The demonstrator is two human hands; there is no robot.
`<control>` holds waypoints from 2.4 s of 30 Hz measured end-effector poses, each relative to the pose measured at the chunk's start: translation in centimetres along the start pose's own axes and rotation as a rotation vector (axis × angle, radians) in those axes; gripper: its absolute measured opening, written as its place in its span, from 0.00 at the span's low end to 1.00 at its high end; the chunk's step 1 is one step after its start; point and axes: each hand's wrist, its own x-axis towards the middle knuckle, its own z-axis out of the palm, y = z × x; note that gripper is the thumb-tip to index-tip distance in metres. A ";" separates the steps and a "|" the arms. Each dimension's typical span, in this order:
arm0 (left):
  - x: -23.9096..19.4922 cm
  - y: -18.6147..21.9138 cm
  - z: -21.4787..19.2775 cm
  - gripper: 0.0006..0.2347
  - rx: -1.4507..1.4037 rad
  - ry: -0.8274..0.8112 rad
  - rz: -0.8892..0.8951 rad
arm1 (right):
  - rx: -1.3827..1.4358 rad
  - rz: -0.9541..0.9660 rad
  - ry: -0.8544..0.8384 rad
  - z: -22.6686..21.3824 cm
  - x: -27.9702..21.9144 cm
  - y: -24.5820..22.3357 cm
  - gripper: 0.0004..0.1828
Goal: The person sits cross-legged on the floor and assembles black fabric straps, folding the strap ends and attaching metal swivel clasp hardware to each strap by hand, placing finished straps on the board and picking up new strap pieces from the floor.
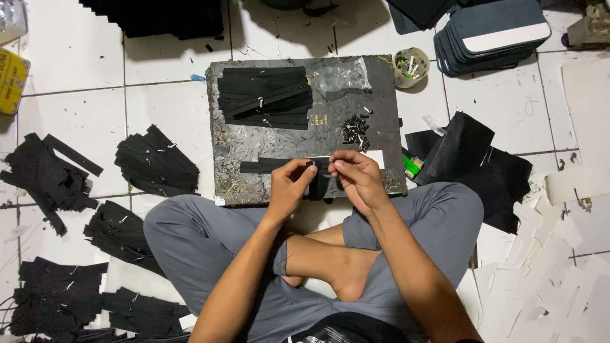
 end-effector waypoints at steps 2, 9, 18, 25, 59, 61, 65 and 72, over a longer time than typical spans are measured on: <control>0.0 -0.5 -0.1 0.03 0.008 -0.004 -0.013 | -0.014 -0.019 0.001 0.0 -0.1 0.2 0.11; -0.2 -0.9 0.1 0.03 0.021 -0.030 -0.022 | -0.138 -0.086 -0.054 0.5 -0.4 0.8 0.11; -0.4 -1.9 -0.6 0.03 0.160 0.013 0.015 | -0.137 -0.083 -0.095 0.4 -0.5 1.2 0.09; -0.7 -1.3 -0.5 0.03 0.152 0.016 0.004 | -0.177 -0.072 -0.063 -0.1 -0.3 1.2 0.11; -0.1 0.4 -0.6 0.03 0.145 0.014 -0.001 | -0.266 -0.077 -0.037 0.1 0.5 1.6 0.13; 0.0 0.7 -0.6 0.03 0.133 0.019 -0.004 | -0.276 -0.077 -0.036 -0.2 0.7 1.9 0.12; 0.0 0.3 -0.5 0.04 0.190 0.028 0.037 | -0.312 -0.084 -0.025 -0.4 0.6 2.2 0.11; 0.0 0.3 -0.5 0.04 0.248 0.022 0.077 | -0.371 -0.103 -0.048 -0.4 0.6 2.2 0.10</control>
